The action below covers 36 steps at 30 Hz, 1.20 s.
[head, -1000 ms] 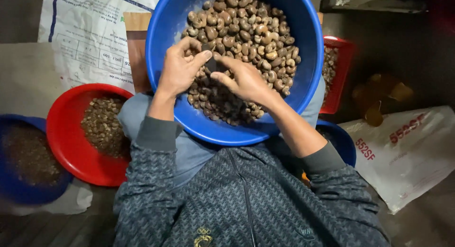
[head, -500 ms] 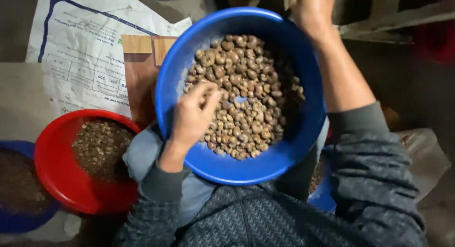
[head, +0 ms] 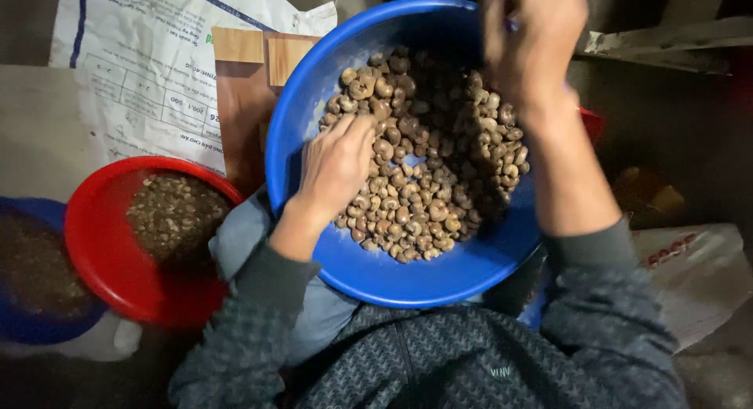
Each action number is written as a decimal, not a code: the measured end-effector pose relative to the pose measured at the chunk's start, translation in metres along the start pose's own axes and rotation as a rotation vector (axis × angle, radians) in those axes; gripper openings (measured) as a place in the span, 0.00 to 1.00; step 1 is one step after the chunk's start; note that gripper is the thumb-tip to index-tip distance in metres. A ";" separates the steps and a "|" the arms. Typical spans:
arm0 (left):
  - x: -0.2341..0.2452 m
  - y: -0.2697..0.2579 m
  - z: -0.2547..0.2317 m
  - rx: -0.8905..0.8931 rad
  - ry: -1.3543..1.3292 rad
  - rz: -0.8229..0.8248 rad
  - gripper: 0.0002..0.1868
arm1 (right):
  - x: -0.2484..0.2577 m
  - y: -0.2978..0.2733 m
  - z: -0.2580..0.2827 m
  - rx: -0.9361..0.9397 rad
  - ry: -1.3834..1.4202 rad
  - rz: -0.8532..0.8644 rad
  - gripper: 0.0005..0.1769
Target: Sorting cashew nuts by hand from a large blue bowl into smaller red and blue bowls based on quality.
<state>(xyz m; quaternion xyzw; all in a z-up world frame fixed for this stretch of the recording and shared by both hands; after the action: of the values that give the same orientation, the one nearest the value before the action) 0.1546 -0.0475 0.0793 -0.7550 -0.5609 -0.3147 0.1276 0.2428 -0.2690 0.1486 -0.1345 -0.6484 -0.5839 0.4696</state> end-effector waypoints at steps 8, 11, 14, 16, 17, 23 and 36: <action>-0.071 0.033 0.024 0.049 0.365 0.210 0.26 | -0.018 -0.134 0.077 -0.098 -0.003 0.567 0.37; -0.062 0.033 0.036 0.482 -0.161 0.209 0.23 | -0.027 -0.180 0.091 -0.069 -0.101 0.780 0.46; -0.056 0.027 0.021 -0.012 0.367 0.093 0.06 | -0.027 -0.196 0.099 -0.077 -0.026 0.847 0.38; -0.061 0.025 0.032 -0.044 0.433 0.075 0.07 | -0.007 -0.154 0.102 -0.058 0.010 0.665 0.28; -0.065 0.022 0.037 -0.074 0.496 0.061 0.07 | 0.009 -0.132 0.106 -0.041 0.048 0.489 0.18; -0.056 0.019 0.037 -0.069 0.444 0.006 0.07 | -0.035 -0.091 0.074 -0.183 -0.026 0.442 0.21; 0.001 0.024 0.040 0.416 -0.437 0.068 0.18 | -0.008 -0.109 0.077 -0.325 0.269 0.371 0.12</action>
<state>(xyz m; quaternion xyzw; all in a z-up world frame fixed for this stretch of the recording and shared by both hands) 0.1901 -0.0328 0.0527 -0.7809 -0.6019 -0.0187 0.1662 0.1331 -0.2288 0.0833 -0.2456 -0.4425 -0.5968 0.6226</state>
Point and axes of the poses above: each hand's wrist, its own y-axis towards the middle knuckle, its own x-axis out of the back of the hand, z = x × y, the point moved 8 cm from there along y, towards the middle knuckle, and after that the axes turned 4 degrees about -y, right-handed, at the moved point
